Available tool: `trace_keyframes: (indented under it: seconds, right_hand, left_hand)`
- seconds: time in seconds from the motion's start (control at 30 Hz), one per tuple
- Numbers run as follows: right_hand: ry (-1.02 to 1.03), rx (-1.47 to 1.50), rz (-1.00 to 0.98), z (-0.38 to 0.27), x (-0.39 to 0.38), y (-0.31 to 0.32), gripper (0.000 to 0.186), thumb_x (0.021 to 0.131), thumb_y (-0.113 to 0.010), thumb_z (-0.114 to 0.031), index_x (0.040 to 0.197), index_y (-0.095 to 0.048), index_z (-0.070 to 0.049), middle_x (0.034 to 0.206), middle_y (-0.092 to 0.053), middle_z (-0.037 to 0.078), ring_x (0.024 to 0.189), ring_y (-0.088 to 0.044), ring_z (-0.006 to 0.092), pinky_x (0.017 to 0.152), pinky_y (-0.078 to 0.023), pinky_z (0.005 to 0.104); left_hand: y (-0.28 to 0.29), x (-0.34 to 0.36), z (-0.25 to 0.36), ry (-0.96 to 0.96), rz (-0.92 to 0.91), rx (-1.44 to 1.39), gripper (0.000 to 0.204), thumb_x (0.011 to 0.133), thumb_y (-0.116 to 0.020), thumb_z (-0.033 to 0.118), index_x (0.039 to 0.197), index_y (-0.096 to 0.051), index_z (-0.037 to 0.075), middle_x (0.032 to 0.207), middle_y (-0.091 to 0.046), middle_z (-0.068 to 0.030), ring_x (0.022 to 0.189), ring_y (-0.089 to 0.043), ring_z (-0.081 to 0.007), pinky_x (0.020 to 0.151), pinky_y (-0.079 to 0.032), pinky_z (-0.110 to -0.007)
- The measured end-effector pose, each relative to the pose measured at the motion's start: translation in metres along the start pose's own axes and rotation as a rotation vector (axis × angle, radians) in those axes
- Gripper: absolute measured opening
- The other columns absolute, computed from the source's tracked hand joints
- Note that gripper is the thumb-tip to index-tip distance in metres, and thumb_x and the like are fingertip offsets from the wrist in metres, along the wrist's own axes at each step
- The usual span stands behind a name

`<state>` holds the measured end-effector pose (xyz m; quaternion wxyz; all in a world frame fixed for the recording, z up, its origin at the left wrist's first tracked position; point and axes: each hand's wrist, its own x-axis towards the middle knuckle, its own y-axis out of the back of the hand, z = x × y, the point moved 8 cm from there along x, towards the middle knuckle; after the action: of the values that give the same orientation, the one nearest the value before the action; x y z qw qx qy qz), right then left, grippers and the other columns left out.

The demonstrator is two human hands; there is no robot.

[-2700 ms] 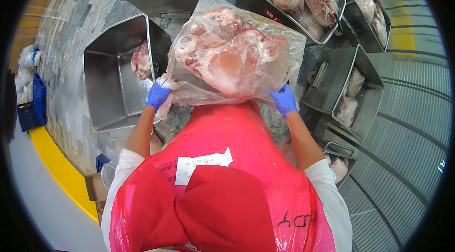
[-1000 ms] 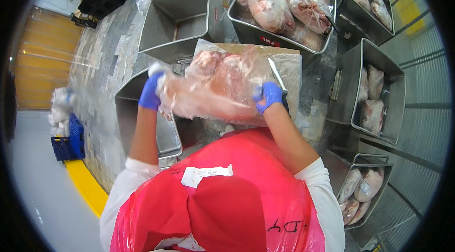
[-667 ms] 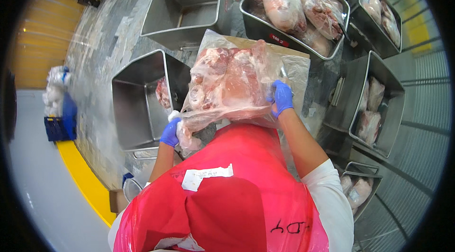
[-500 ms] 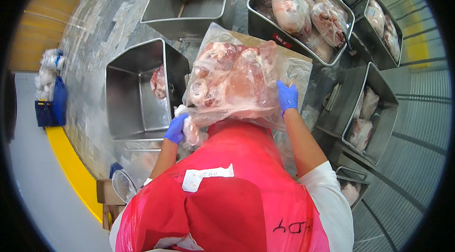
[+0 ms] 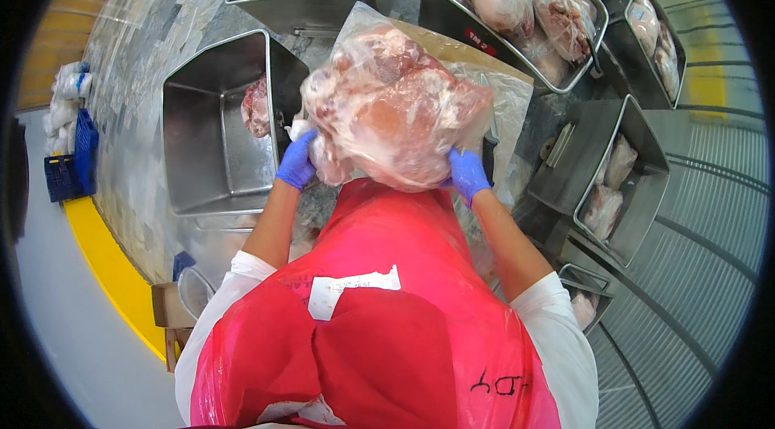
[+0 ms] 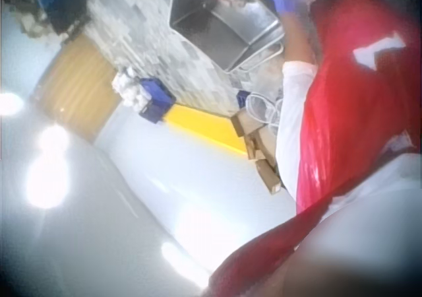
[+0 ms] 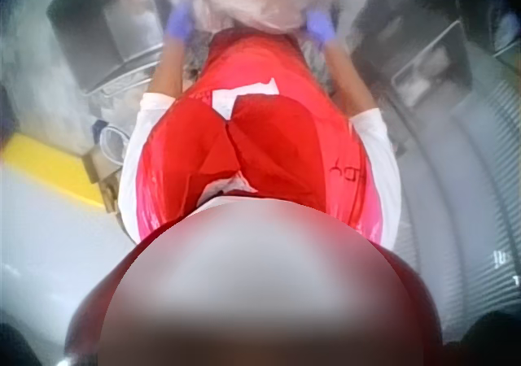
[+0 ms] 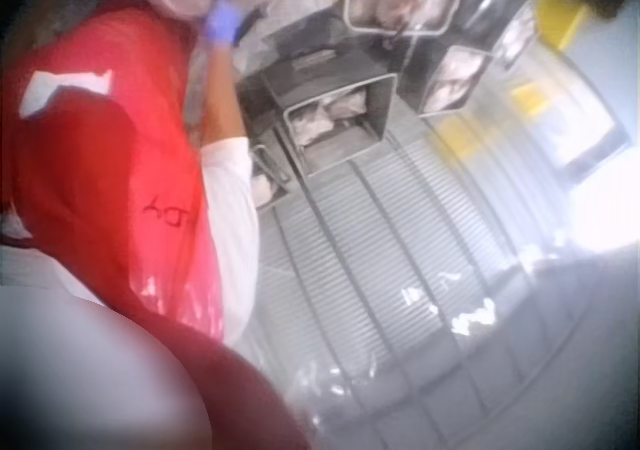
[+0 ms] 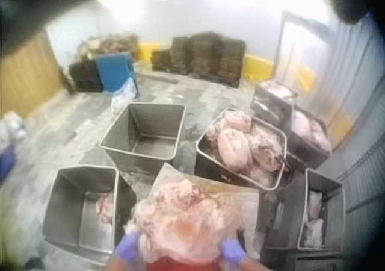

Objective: The person is cutting raw meat with a knife. They are wearing blue gloves and a pink apron. The meat is placed on a plastic sheet on a metal table.

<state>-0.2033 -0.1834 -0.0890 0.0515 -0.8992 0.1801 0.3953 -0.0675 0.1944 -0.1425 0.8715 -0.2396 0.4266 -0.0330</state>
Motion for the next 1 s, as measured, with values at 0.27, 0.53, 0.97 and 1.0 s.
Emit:
trace_keyframes:
  seconds: [0.27,0.53,0.97,1.0]
  right_hand:
    - [0.318,-0.719,-0.292,-0.013,-0.048,-0.055,0.048,0.094,-0.069,-0.045,0.080,-0.070,0.001,0.073,-0.068,0.020,0.071,-0.068,0.0352,0.067,-0.053,0.0451]
    - [0.364,-0.758,-0.438,-0.012,-0.049,-0.056,0.053,0.091,-0.070,-0.050,0.089,-0.074,0.003,0.089,-0.073,0.026,0.084,-0.071,0.0419,0.079,-0.054,0.0467]
    - [0.148,-0.890,0.453,0.009,0.044,0.124,0.052,0.087,-0.076,-0.041,0.122,-0.064,-0.005,0.118,-0.068,0.026,0.106,-0.068,0.0416,0.089,-0.056,0.0488]
    - [0.203,-0.967,0.539,0.013,0.048,0.113,0.050,0.087,-0.076,-0.040,0.121,-0.062,-0.005,0.116,-0.068,0.026,0.105,-0.068,0.0425,0.088,-0.055,0.0503]
  left_hand:
    - [-0.075,-0.053,0.046,-0.011,-0.094,0.483,0.040,0.101,-0.067,0.034,0.133,-0.059,0.011,0.118,-0.068,-0.0050,0.101,-0.067,-0.0168,0.092,-0.055,-0.034]
    - [-0.043,-0.020,0.074,-0.574,-0.050,1.134,0.035,0.088,-0.073,0.026,0.114,-0.067,0.003,0.110,-0.068,-0.0089,0.102,-0.065,-0.0221,0.088,-0.053,-0.036]
    - [-0.012,0.013,-0.017,0.136,-0.066,0.047,0.040,0.098,-0.062,0.016,0.137,-0.060,0.009,0.126,-0.069,-0.0062,0.113,-0.067,-0.0260,0.100,-0.056,-0.040]
    - [-0.009,0.008,-0.019,0.158,-0.043,-0.028,0.040,0.100,-0.062,0.020,0.139,-0.059,0.010,0.128,-0.068,-0.0064,0.114,-0.066,-0.0266,0.103,-0.054,-0.041]
